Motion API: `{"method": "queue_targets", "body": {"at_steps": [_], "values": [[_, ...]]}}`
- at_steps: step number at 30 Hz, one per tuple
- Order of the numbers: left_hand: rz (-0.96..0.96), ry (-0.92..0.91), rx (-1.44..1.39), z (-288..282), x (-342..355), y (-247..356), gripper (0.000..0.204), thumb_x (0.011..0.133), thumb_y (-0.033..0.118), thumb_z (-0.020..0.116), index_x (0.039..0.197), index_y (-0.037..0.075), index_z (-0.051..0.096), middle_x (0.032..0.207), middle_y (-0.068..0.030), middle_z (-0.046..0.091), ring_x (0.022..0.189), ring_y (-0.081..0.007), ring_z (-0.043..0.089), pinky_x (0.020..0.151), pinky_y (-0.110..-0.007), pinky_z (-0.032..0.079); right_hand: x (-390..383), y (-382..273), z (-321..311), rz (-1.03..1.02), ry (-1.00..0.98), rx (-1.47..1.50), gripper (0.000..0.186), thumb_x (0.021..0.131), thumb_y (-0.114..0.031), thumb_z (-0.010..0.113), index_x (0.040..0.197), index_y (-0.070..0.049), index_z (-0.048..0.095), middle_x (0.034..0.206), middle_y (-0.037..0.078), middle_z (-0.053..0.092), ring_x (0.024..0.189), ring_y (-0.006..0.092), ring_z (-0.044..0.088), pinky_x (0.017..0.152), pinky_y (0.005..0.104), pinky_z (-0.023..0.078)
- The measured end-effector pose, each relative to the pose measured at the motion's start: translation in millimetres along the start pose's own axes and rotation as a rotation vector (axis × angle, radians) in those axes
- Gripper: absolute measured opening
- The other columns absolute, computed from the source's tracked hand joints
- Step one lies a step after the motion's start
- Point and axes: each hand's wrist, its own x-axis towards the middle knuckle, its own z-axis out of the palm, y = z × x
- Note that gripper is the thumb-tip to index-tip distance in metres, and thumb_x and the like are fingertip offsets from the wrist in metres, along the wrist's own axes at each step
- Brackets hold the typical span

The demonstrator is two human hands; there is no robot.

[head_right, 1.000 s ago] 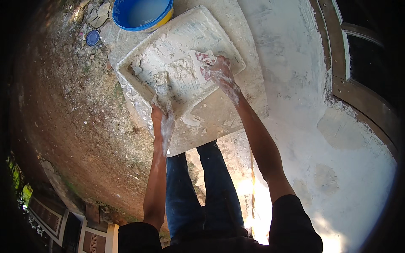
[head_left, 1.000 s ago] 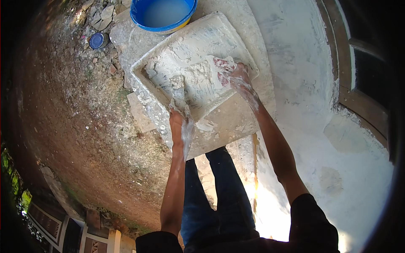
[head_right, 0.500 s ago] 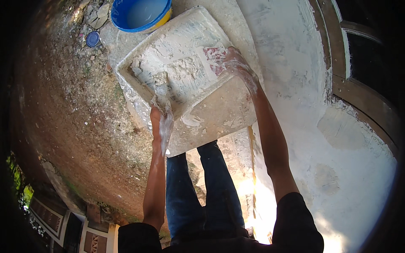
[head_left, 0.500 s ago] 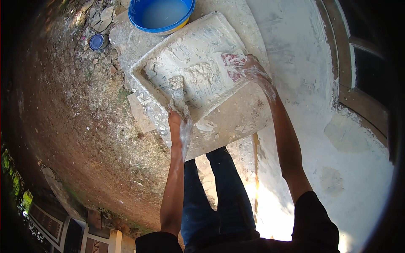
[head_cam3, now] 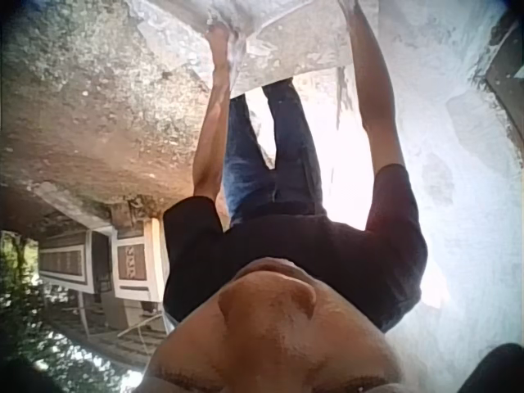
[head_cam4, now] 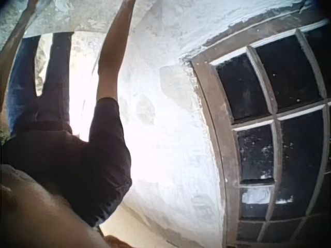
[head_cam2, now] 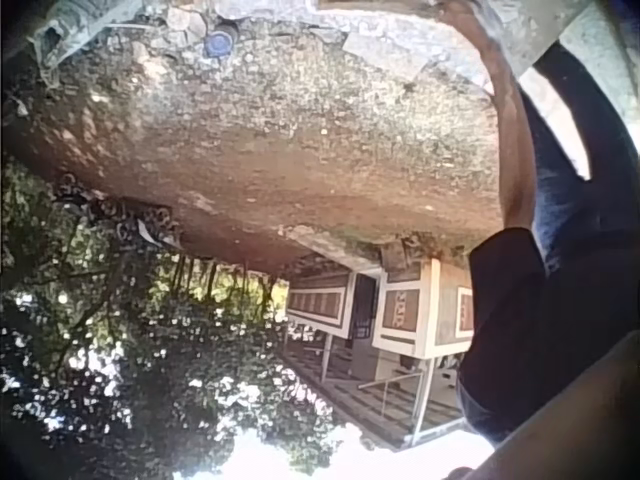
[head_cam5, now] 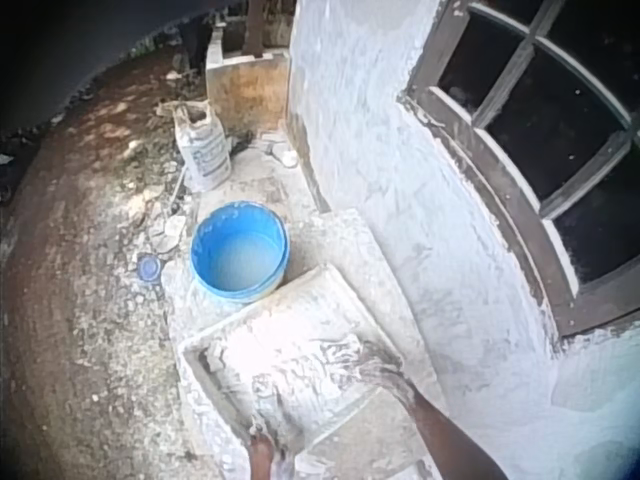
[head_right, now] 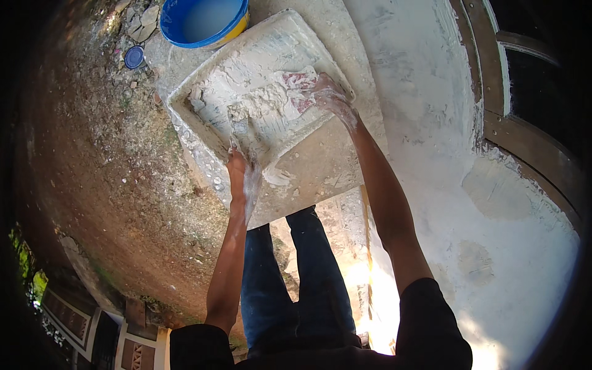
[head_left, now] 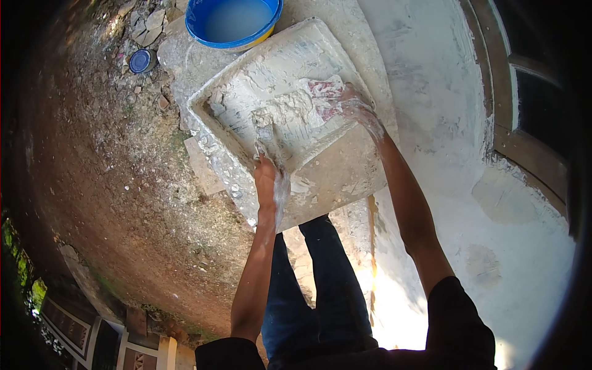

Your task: Applying plaster or wall putty to an exterior building wall and mixing more in a tray.

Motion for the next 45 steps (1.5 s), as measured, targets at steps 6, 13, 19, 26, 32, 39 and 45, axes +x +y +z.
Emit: {"method": "queue_targets", "body": {"at_steps": [6, 13, 19, 26, 32, 39, 45], "values": [[-0.009, 0.060, -0.393, 6.3, -1.4, 4.4, 0.033, 0.094, 0.032, 0.033, 0.085, 0.003, 0.047, 0.060, -0.0010, 0.042, 0.047, -0.0122, 0.041, 0.041, -0.027, 0.033, 11.0, 14.2, 0.8, -0.033, -0.016, 0.084, 0.053, 0.070, -0.036, 0.069, 0.105, 0.001, 0.054, 0.095, 0.018, 0.060, 0.089, 0.0281, 0.056, 0.078, 0.0382, 0.046], [-0.424, -0.014, -0.954, 6.8, -4.7, 18.6, 0.025, 0.077, 0.003, 0.057, 0.097, -0.011, 0.050, 0.077, -0.0210, 0.057, 0.068, -0.0308, 0.058, 0.059, -0.037, 0.045, 14.9, 1.8, 46.9, -0.124, 0.054, 0.127, 0.057, 0.065, -0.038, 0.073, 0.101, 0.002, 0.052, 0.090, 0.017, 0.059, 0.081, 0.0251, 0.057, 0.070, 0.0372, 0.048], [0.267, 0.095, 0.349, -9.1, -2.3, 19.4, 0.024, 0.080, 0.005, 0.055, 0.098, -0.010, 0.052, 0.080, -0.0222, 0.059, 0.069, -0.0324, 0.059, 0.061, -0.037, 0.046, -1.0, -26.4, 37.7, 0.127, -0.213, 0.221, 0.050, 0.074, -0.037, 0.063, 0.101, 0.004, 0.052, 0.094, 0.024, 0.057, 0.090, 0.0339, 0.055, 0.079, 0.0419, 0.044], [0.373, 0.185, 0.254, -33.0, 10.1, 11.0, 0.022, 0.081, 0.003, 0.053, 0.099, -0.011, 0.051, 0.083, -0.0229, 0.060, 0.074, -0.0297, 0.061, 0.064, -0.036, 0.046, -25.8, -18.4, 62.8, -0.108, 0.225, 0.182, 0.036, 0.084, -0.032, 0.052, 0.101, 0.000, 0.053, 0.100, 0.021, 0.053, 0.102, 0.0359, 0.044, 0.086, 0.0439, 0.038], [0.241, 0.064, 0.216, 0.2, -0.3, 15.4, 0.028, 0.076, -0.003, 0.052, 0.102, -0.012, 0.048, 0.087, -0.0242, 0.057, 0.076, -0.0365, 0.059, 0.065, -0.038, 0.046, -21.5, -33.4, 80.2, -0.047, 0.211, 0.077, 0.035, 0.083, -0.032, 0.054, 0.098, 0.000, 0.055, 0.099, 0.020, 0.054, 0.100, 0.0353, 0.044, 0.083, 0.0447, 0.038], [0.005, -0.021, -0.233, 2.6, -13.8, 46.3, 0.033, 0.075, 0.002, 0.055, 0.106, -0.010, 0.049, 0.088, -0.0249, 0.058, 0.076, -0.0363, 0.059, 0.064, -0.038, 0.046, -23.1, -30.0, 72.9, -0.133, 0.149, 0.410, 0.030, 0.080, -0.025, 0.059, 0.097, 0.001, 0.057, 0.088, 0.017, 0.059, 0.087, 0.0297, 0.053, 0.078, 0.0404, 0.043], [0.291, 0.035, 0.118, -44.8, -22.1, 45.4, 0.021, 0.078, 0.003, 0.055, 0.095, -0.009, 0.054, 0.079, -0.0192, 0.062, 0.067, -0.0213, 0.058, 0.060, -0.031, 0.045, -15.1, -28.3, 70.6, -0.053, 0.199, 0.319, 0.032, 0.078, -0.026, 0.060, 0.097, 0.000, 0.057, 0.090, 0.021, 0.059, 0.086, 0.0340, 0.055, 0.078, 0.0421, 0.043]]}}
